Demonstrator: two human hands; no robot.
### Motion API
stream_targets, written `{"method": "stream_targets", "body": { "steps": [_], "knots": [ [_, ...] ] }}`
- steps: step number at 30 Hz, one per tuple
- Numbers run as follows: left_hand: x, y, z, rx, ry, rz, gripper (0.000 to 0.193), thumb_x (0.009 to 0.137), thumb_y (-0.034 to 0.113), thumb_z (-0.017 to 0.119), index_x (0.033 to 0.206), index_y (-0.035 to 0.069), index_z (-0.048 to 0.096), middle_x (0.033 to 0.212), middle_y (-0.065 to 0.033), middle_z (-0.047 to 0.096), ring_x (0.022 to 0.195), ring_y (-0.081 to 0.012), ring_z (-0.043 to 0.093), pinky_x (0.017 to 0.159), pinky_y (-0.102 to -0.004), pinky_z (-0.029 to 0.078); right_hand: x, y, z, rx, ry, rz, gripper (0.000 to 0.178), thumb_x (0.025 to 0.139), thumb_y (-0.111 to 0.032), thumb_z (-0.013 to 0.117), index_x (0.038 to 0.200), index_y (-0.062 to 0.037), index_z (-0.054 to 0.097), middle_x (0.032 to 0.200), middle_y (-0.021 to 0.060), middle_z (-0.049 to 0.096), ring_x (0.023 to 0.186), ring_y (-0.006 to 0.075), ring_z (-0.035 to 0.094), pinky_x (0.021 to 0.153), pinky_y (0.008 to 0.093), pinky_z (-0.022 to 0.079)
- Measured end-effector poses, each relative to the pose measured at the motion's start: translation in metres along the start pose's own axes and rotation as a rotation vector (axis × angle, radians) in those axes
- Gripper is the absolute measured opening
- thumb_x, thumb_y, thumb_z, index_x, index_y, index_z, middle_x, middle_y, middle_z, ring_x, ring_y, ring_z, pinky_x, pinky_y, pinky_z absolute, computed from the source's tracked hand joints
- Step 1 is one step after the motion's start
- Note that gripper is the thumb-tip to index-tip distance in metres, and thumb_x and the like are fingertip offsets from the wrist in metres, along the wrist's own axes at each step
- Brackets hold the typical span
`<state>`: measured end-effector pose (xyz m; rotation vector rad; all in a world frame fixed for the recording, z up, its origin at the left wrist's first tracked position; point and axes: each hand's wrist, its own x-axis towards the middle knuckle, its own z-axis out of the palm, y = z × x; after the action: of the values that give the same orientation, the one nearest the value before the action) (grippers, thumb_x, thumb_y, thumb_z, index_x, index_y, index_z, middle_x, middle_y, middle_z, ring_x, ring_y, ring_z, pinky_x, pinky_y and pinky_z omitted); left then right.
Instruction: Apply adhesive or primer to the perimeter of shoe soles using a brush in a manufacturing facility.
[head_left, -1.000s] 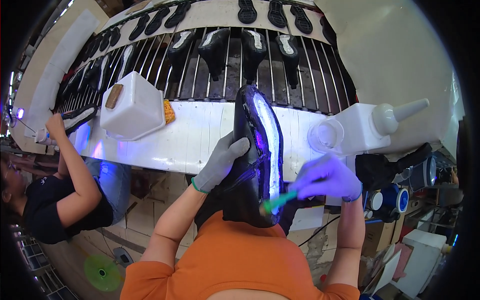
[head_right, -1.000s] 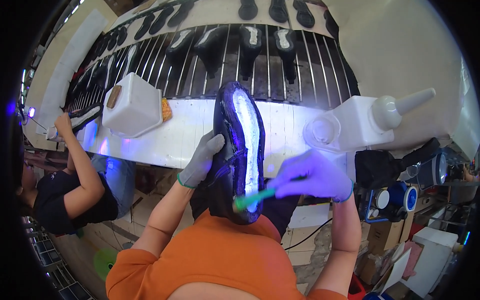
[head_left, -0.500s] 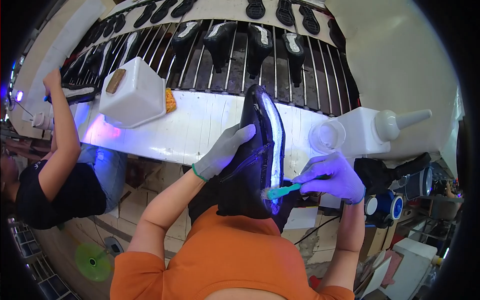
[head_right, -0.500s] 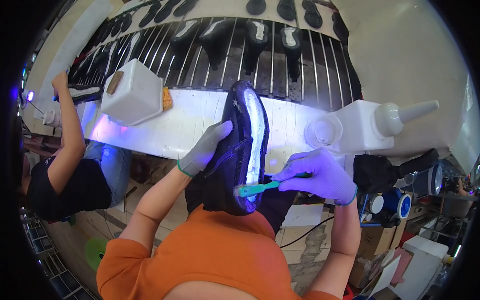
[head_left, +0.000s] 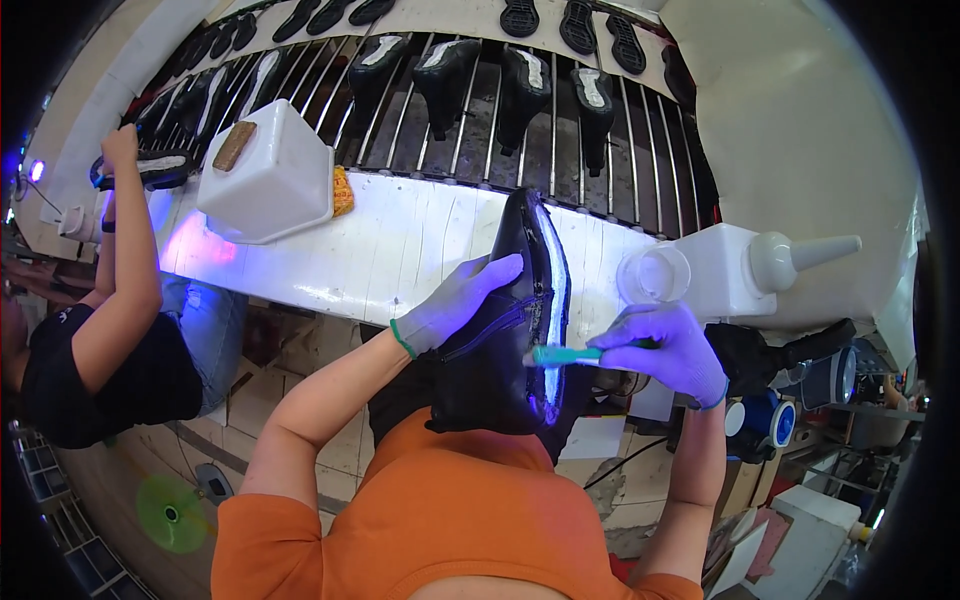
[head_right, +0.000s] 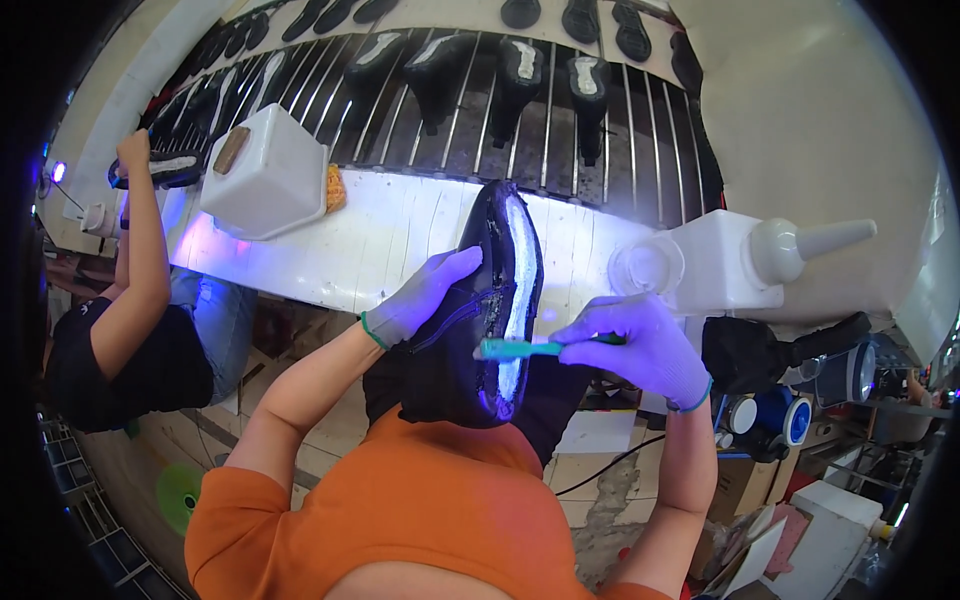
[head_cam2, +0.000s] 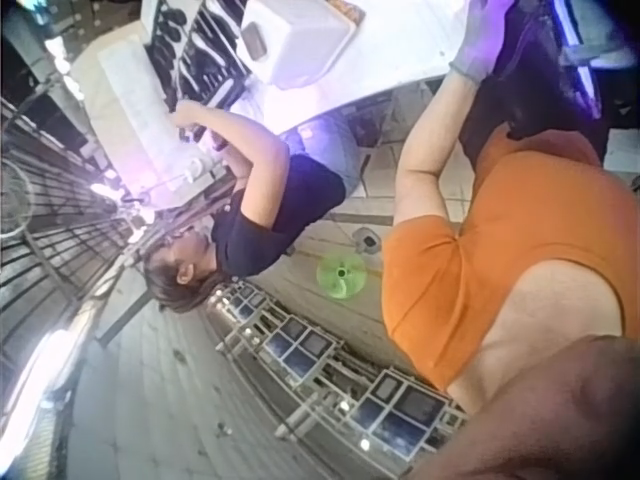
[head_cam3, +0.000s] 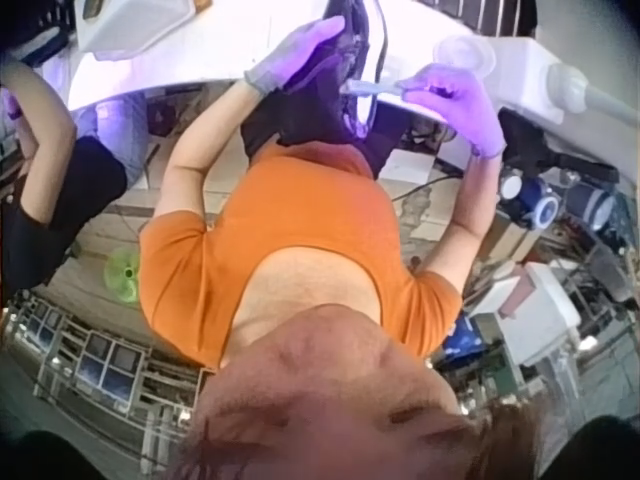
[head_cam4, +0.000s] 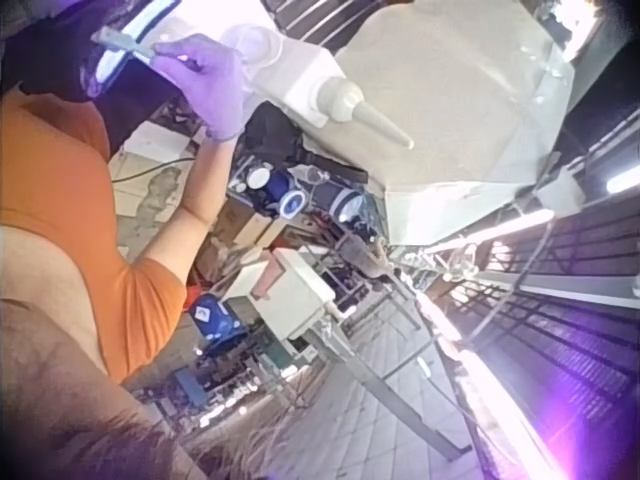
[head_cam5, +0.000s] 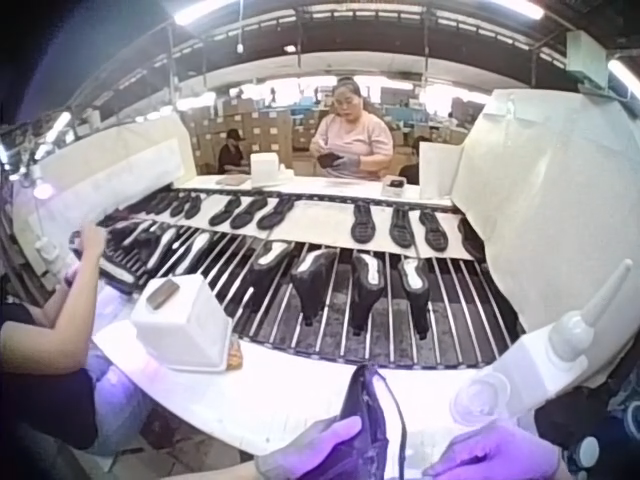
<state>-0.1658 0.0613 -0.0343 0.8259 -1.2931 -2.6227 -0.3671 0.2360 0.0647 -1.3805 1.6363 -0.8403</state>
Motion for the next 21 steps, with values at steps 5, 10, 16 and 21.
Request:
{"method": "stream_targets", "body": {
  "steps": [5, 10, 16, 21],
  "knots": [
    [0.007, -0.013, -0.01, -0.098, -0.052, -0.082, 0.054, 0.093, 0.048, 0.056, 0.118, -0.001, 0.058, 0.099, -0.0043, 0.064, 0.083, -0.0111, 0.063, 0.077, -0.0252, 0.051, 0.002, -0.007, -0.004, 0.055, -0.21, 0.036, 0.022, 0.076, -0.014, 0.079, 0.097, -0.0078, 0.076, 0.075, 0.0028, 0.069, 0.063, 0.0093, 0.061, 0.058, 0.0252, 0.045],
    [0.001, -0.007, -0.001, -0.186, -0.065, -0.214, 0.052, 0.098, 0.039, 0.049, 0.129, -0.003, 0.049, 0.115, -0.0163, 0.063, 0.097, -0.0228, 0.067, 0.089, -0.0354, 0.055, 0.006, -0.004, -0.005, 0.088, -0.255, -0.044, 0.021, 0.076, -0.014, 0.08, 0.095, -0.007, 0.076, 0.074, 0.0034, 0.069, 0.063, 0.0107, 0.062, 0.059, 0.026, 0.046],
    [-0.003, -0.011, 0.009, -0.3, -0.098, -0.33, 0.047, 0.099, 0.038, 0.048, 0.129, 0.003, 0.051, 0.118, -0.0107, 0.062, 0.099, -0.0177, 0.065, 0.09, -0.0314, 0.054, 0.017, -0.008, -0.009, 0.092, -0.312, -0.086, 0.021, 0.074, -0.013, 0.081, 0.093, -0.0051, 0.076, 0.075, 0.0048, 0.069, 0.065, 0.0123, 0.063, 0.06, 0.0264, 0.046],
    [0.01, -0.038, 0.008, -0.249, -0.193, -0.151, 0.039, 0.1, 0.035, 0.048, 0.121, 0.004, 0.055, 0.11, -0.0085, 0.064, 0.094, -0.014, 0.064, 0.084, -0.0283, 0.053, 0.026, -0.005, -0.009, 0.161, -0.331, -0.125, 0.022, 0.072, -0.011, 0.082, 0.092, -0.0044, 0.076, 0.076, 0.0058, 0.07, 0.066, 0.0134, 0.064, 0.061, 0.0267, 0.046]
  ]
}}
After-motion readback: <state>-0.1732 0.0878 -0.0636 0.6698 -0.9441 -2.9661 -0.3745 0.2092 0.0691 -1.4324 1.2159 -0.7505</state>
